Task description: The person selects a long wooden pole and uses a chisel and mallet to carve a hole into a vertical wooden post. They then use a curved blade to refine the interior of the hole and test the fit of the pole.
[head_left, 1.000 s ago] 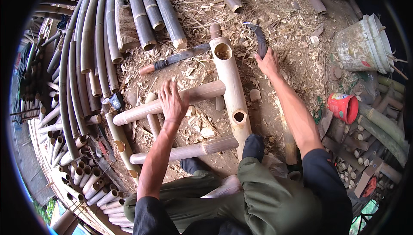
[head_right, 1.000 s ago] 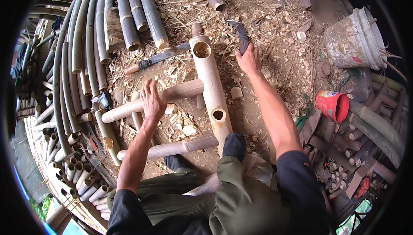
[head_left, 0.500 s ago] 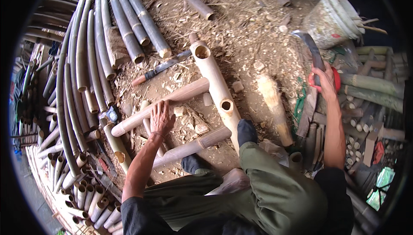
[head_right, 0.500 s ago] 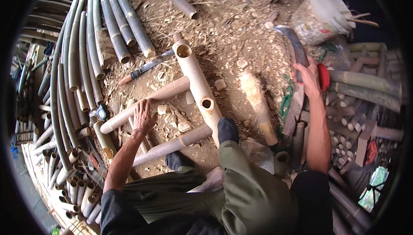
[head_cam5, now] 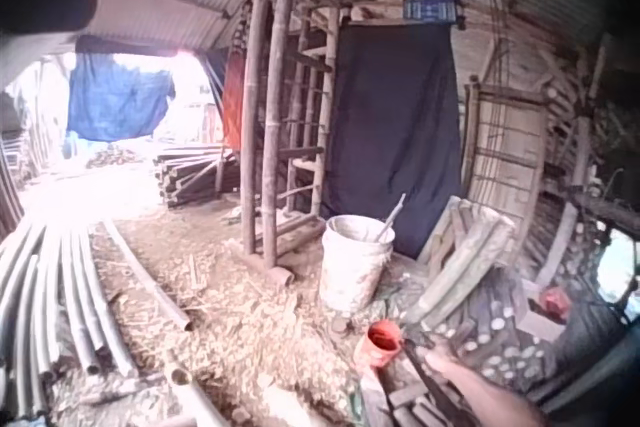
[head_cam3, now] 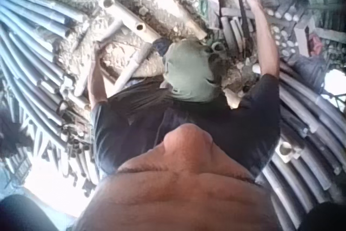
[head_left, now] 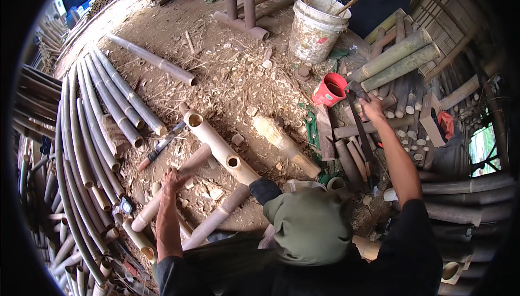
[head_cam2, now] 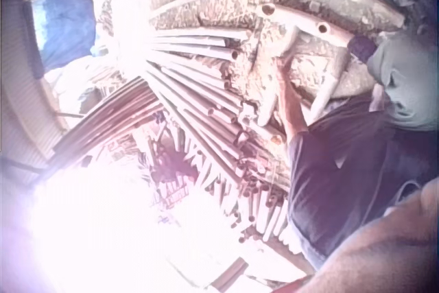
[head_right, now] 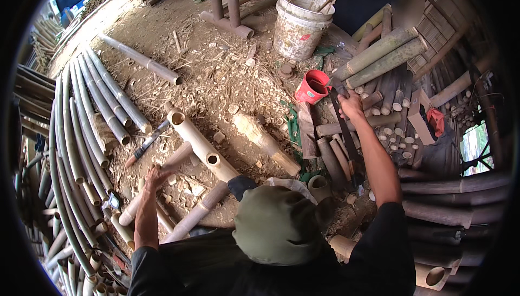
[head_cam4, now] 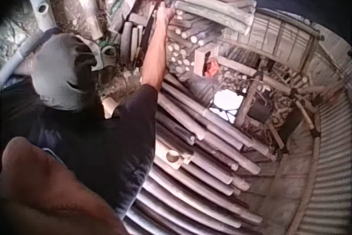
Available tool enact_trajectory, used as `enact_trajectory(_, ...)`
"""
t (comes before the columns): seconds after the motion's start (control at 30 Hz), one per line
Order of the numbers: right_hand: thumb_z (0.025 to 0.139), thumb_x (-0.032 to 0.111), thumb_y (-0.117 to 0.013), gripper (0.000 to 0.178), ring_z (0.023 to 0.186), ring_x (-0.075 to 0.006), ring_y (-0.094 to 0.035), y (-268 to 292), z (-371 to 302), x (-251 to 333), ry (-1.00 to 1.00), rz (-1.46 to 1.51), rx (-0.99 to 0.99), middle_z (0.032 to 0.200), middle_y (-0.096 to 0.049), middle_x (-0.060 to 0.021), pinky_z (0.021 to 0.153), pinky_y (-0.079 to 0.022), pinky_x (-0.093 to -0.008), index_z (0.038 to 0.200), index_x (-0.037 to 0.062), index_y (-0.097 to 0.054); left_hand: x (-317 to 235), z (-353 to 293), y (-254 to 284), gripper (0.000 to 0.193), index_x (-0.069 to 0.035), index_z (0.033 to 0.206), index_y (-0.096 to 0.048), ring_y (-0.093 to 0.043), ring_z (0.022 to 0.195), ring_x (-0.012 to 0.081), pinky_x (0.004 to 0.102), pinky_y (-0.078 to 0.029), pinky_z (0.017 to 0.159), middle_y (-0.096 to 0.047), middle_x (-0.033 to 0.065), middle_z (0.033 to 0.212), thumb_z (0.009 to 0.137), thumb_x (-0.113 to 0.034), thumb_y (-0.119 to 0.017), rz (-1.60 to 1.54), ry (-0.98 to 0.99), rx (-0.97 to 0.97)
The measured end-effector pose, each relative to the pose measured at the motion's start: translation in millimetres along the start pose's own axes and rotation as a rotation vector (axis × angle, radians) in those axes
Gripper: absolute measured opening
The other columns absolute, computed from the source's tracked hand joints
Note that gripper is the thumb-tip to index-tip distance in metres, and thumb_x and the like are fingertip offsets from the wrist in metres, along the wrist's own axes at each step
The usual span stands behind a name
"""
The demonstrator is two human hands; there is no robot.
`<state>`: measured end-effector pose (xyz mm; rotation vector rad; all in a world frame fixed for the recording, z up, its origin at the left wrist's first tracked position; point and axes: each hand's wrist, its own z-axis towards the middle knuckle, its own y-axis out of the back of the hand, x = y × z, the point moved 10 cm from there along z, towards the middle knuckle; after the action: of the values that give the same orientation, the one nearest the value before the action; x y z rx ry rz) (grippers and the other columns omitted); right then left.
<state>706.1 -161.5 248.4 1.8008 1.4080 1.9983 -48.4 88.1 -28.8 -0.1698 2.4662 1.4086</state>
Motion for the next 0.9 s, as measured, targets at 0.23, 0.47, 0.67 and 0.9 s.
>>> enact_trajectory(0.23, 0.085, 0.021, -0.066, 0.035, 0.069, -0.0291, -0.07, -98.7, 173.8, 20.6, 0.045, -0.326, 0.007, 0.093, -0.071, -0.0155, 0.053, -0.058, -0.0395, 0.117, 0.007, -0.063, -35.7, 19.2, 2.9, 0.09, 0.001, 0.134, -0.04, -0.044, 0.124, 0.0389, 0.0436, -0.037, 0.106, -0.048, 0.0231, 0.131, 0.065, -0.046, -0.075, 0.157, 0.017, -0.015)
enact_trajectory(0.47, 0.075, 0.023, -0.058, 0.044, 0.113, -0.0348, -0.061, -202.3, 264.6, -22.1, 0.044, -0.927, 0.213, 0.118, -0.063, -0.0255, 0.097, -0.049, -0.0424, 0.109, -0.0023, -0.067, -28.7, -29.6, 6.7, 0.066, -0.004, 0.132, -0.049, -0.044, 0.128, 0.0374, 0.0425, -0.04, 0.105, -0.045, 0.0193, 0.138, 0.074, -0.03, -0.07, -0.066, -0.049, 0.0)
enact_trajectory(0.67, 0.084, 0.033, -0.064, 0.035, 0.045, -0.0245, -0.059, -133.6, 125.6, -10.4, 0.013, -0.401, 0.105, 0.059, -0.059, -0.0138, 0.04, -0.046, -0.0406, 0.079, -0.0017, -0.064, 42.8, -247.4, 98.3, 0.048, -0.001, 0.116, -0.063, -0.065, 0.105, 0.0286, 0.0376, -0.052, 0.091, -0.068, 0.0159, 0.112, 0.087, -0.039, -0.067, -0.071, -0.002, 0.177)
enact_trajectory(0.9, 0.078, 0.025, -0.073, 0.064, 0.067, -0.0153, -0.055, 43.0, -111.4, 31.1, 0.134, 0.568, 0.255, 0.092, -0.056, -0.0059, 0.057, -0.047, -0.0312, 0.129, 0.0033, -0.04, 65.1, -452.5, 107.3, 0.039, -0.003, 0.105, -0.068, -0.068, 0.097, 0.028, 0.0363, -0.052, 0.088, -0.07, 0.0146, 0.103, 0.09, -0.037, -0.062, -0.343, -0.088, 0.113)
